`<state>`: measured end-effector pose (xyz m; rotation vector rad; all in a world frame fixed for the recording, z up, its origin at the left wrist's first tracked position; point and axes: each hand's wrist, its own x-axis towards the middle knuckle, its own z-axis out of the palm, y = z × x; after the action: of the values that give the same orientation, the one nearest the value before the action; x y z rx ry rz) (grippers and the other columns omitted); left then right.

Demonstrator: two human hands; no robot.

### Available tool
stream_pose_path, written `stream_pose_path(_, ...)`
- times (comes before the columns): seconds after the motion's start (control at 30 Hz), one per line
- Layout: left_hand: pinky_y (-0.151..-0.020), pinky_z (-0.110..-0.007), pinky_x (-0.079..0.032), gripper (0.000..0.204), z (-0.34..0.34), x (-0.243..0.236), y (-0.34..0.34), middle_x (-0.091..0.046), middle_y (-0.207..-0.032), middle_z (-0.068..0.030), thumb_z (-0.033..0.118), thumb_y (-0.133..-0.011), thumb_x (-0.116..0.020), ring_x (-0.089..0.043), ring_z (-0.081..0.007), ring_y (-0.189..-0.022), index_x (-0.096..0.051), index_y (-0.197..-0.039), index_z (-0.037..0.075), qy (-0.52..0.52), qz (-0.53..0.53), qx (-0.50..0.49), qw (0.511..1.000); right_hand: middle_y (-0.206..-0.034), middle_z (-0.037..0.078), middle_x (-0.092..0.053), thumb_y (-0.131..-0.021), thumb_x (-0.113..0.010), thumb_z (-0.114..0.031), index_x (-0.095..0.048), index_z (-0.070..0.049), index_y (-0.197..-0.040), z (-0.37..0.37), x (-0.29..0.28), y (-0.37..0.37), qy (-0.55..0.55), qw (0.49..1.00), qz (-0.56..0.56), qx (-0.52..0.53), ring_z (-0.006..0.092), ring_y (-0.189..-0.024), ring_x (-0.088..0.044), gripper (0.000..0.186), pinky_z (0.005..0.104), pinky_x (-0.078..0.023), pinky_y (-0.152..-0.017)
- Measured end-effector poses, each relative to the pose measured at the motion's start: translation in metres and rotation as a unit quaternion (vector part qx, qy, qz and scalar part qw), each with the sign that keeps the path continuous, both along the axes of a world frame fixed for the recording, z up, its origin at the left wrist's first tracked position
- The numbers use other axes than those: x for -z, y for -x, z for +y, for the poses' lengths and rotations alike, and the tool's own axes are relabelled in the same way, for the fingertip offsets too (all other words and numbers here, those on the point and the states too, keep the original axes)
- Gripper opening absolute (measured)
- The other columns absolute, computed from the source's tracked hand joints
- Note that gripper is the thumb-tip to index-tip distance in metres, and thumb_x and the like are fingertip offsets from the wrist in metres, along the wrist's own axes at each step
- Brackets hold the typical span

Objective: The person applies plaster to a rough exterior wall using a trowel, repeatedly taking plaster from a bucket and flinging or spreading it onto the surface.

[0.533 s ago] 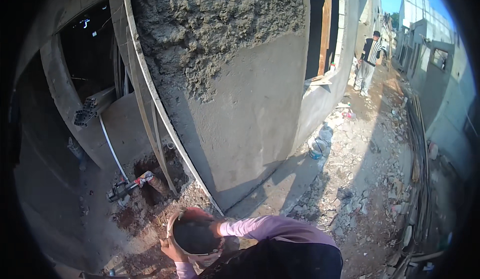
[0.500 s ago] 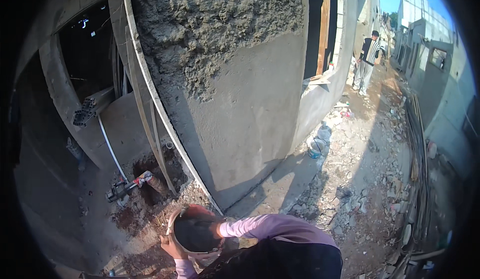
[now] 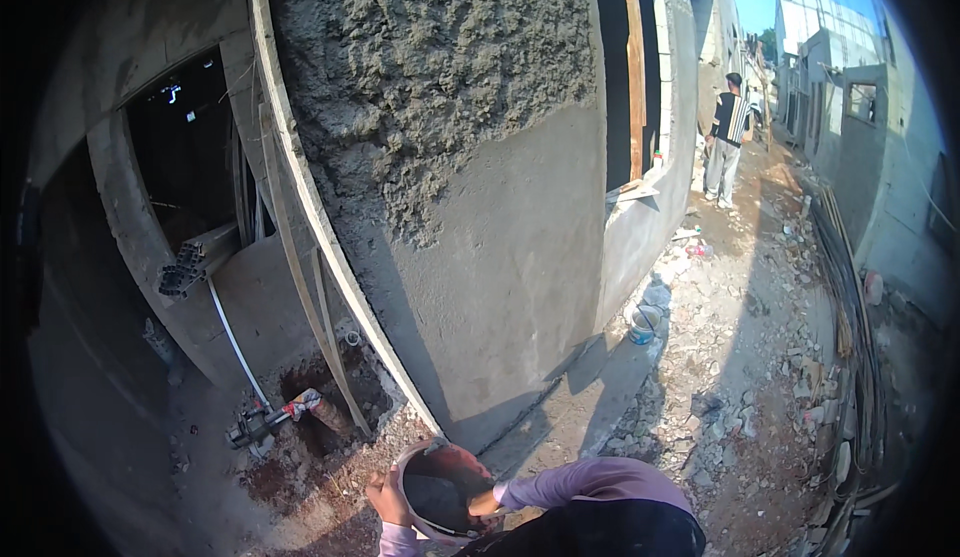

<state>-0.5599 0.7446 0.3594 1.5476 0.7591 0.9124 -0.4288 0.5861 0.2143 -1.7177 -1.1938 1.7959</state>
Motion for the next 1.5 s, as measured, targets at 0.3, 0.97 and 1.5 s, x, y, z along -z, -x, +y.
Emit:
stream_pose_path(0.3, -0.068, -0.038, -0.045, 0.039, 0.048, 0.079, 0.075, -0.060, -0.071, -0.0145, 0.029, -0.086, -0.069, -0.056, -0.0213, -0.071, -0.061, -0.072, -0.007, 0.176, -0.035, -0.124, 0.976, -0.080, -0.001, -0.056, -0.089, -0.047, -0.028, -0.061, -0.005, -0.112, -0.030, -0.115, -0.014, -0.007, 0.914, 0.336, 0.229, 0.0108, -0.064, -0.052, 0.036, 0.0270, -0.046, -0.056)
stream_pose_path(0.97, -0.065, -0.041, -0.043, 0.044, -0.013, 0.067, 0.092, -0.057, -0.069, -0.0155, 0.031, -0.086, -0.069, -0.053, -0.0224, -0.069, -0.060, -0.068, -0.008, 0.070, 0.203, -0.302, 0.929, -0.100, 0.021, -0.057, -0.093, -0.059, -0.012, -0.040, -0.001, -0.112, -0.014, -0.676, -0.321, -0.761, 0.031, -0.290, 0.579, 0.0371, -0.085, -0.063, 0.029, 0.0430, -0.048, -0.069)
stream_pose_path(1.5, -0.064, -0.039, -0.039, 0.037, -0.034, 0.060, 0.095, -0.049, -0.066, -0.0103, 0.017, -0.084, -0.071, -0.048, -0.0197, -0.069, -0.054, -0.061, -0.007, 0.058, 0.176, -0.254, 0.949, -0.088, 0.023, -0.064, -0.090, -0.065, -0.030, -0.048, -0.008, -0.113, 0.028, -0.130, -0.019, -0.397, 0.868, -0.192, 0.229, 0.0467, -0.083, -0.064, 0.035, 0.0490, -0.048, -0.067)
